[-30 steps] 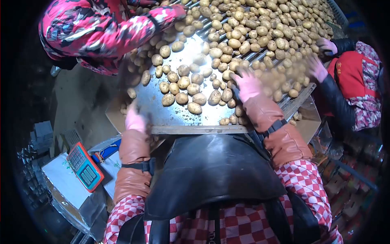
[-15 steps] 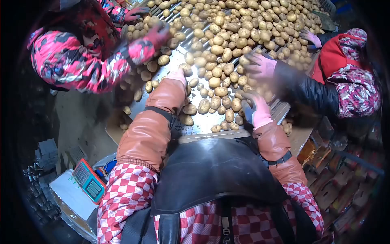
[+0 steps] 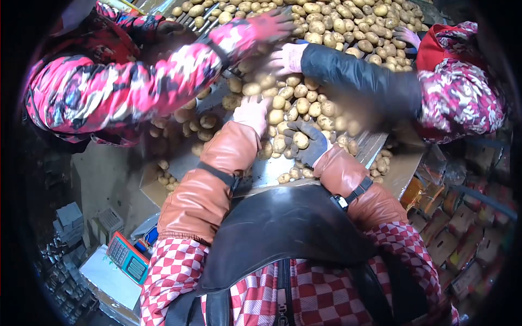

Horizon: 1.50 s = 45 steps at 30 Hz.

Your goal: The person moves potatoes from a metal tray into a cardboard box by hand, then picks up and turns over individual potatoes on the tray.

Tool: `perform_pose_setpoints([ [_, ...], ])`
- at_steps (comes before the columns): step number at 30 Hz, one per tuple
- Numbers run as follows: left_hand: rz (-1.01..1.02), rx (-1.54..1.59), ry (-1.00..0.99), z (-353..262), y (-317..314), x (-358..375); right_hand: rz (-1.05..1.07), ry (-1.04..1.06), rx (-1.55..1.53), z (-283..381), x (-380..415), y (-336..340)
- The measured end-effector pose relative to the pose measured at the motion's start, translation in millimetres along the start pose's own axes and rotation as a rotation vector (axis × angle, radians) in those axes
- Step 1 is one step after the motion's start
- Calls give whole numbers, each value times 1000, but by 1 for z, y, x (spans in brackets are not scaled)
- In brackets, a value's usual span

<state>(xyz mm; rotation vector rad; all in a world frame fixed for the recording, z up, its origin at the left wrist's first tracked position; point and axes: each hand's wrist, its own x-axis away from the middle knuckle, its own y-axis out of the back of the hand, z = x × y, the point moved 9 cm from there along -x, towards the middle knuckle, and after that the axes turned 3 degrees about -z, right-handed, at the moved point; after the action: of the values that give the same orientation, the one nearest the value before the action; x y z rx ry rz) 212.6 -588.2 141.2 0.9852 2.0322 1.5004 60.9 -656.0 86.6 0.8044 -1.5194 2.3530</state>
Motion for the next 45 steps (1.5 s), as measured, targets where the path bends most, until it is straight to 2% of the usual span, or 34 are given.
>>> perform_pose_setpoints([
  [2,-19,-103,-18,5,-12,-7,-95,-27,-111,4,1,13],
  [4,-47,-83,16,9,-7,-7,-48,-30,-154,8,-3,12],
  [6,102,-76,197,22,-17,-4,-187,14,-17,16,3,26],
  [8,139,-59,199,22,-24,-4,-219,33,88,21,10,14],
  [10,172,-93,194,23,-35,-7,-121,138,368,29,7,-8],
  [11,173,-82,147,24,-35,-8,-200,40,312,24,2,-7],
  [13,185,-4,62,22,-17,-7,-185,63,356,28,2,-23],
  [14,257,31,97,30,-20,-8,-169,85,399,33,5,-31],
  [16,16,252,229,36,4,4,-177,59,436,43,8,-42],
  [17,-36,442,319,37,12,16,-208,222,520,60,12,-47],
  [18,12,844,551,36,5,28,-239,384,602,75,15,-52],
  [20,268,1692,642,1,-16,42,-293,407,670,75,2,-47],
  [22,466,2159,681,-27,-31,44,-115,1138,1441,80,21,-120],
  [23,176,1551,-150,-41,22,31,-118,946,1545,58,11,-123],
  [24,96,1862,-123,-18,-19,39,-91,713,1738,40,1,-135],
  [26,43,1842,-139,-13,-15,49,67,769,1823,21,-2,-155],
  [27,32,1852,-141,-8,-13,55,149,733,1797,14,-10,-154],
  [29,5,1871,-179,0,-9,66,231,817,1960,4,1,-174],
  [31,-59,1859,-306,9,6,83,329,895,2005,-5,10,-187],
  [32,-79,1885,-394,13,14,90,401,895,1881,-5,15,-190],
  [33,104,1972,309,27,-7,103,466,889,1756,-4,19,-192],
  [34,256,2076,436,27,-1,114,438,850,1655,-1,20,-187],
  [36,297,2655,428,65,-28,142,377,618,1576,7,16,-174],
  [37,163,2643,393,94,-19,166,342,715,1555,8,24,-167],
  [38,27,2627,376,117,-11,187,208,637,1529,17,30,-162],
  [40,-439,2391,767,178,-8,253,68,661,1573,34,30,-112],
  [42,-737,1807,829,262,-23,323,-142,504,1397,52,28,-57],
  [45,-843,1763,938,303,-46,359,-268,676,1524,86,41,-3],
])
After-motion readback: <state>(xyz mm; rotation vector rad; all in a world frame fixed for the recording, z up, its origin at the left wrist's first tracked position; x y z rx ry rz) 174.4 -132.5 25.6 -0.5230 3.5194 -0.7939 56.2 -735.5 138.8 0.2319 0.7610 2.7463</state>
